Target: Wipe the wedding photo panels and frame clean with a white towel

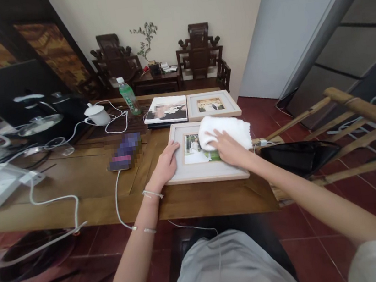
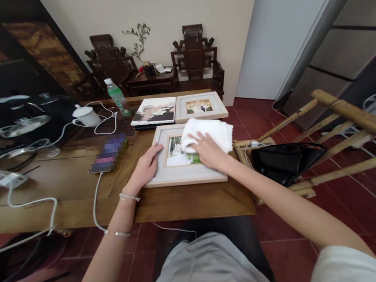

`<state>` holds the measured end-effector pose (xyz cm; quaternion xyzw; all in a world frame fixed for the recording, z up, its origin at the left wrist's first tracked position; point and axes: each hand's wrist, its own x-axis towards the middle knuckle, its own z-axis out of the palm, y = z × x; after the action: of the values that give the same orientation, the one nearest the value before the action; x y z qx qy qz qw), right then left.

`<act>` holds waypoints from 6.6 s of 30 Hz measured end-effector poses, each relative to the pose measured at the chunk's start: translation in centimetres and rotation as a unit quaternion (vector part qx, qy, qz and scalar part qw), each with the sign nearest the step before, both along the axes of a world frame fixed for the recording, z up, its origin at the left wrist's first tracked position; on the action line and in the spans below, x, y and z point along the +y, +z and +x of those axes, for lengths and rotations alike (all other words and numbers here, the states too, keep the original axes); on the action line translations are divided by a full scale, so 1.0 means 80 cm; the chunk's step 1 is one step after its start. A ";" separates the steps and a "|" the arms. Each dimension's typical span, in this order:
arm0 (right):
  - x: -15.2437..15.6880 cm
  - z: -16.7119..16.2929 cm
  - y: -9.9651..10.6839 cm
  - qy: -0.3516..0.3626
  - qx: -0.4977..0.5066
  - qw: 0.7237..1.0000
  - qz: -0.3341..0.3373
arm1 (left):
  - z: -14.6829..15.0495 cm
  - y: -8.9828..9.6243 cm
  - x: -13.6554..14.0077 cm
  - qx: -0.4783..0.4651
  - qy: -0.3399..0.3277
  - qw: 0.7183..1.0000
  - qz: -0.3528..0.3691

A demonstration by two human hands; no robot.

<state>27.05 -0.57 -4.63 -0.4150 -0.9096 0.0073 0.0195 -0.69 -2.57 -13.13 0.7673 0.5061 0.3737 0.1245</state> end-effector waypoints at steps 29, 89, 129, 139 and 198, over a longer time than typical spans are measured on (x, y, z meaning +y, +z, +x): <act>-0.026 -0.006 0.000 -0.031 0.016 0.999 -0.005 | 0.000 0.004 -0.001 0.012 -0.007 1.000 0.002; -0.001 0.007 -0.011 0.050 0.038 0.998 0.002 | 0.002 -0.003 0.001 0.020 -0.007 0.999 0.026; 0.054 -0.021 -0.012 -0.055 0.007 0.998 0.042 | 0.001 0.000 -0.002 0.027 -0.009 1.000 0.011; -0.116 -0.007 0.028 0.113 -0.011 0.990 -0.080 | 0.005 0.001 -0.002 0.026 0.001 1.000 0.011; -0.074 -0.028 0.033 0.128 -0.021 0.985 -0.116 | 0.004 0.002 -0.005 0.045 -0.001 0.999 -0.002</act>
<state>24.82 -6.46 -1.96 -0.2948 -0.9484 0.1065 -0.0484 -0.35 -2.93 -12.94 0.7833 0.5115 0.3377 0.1035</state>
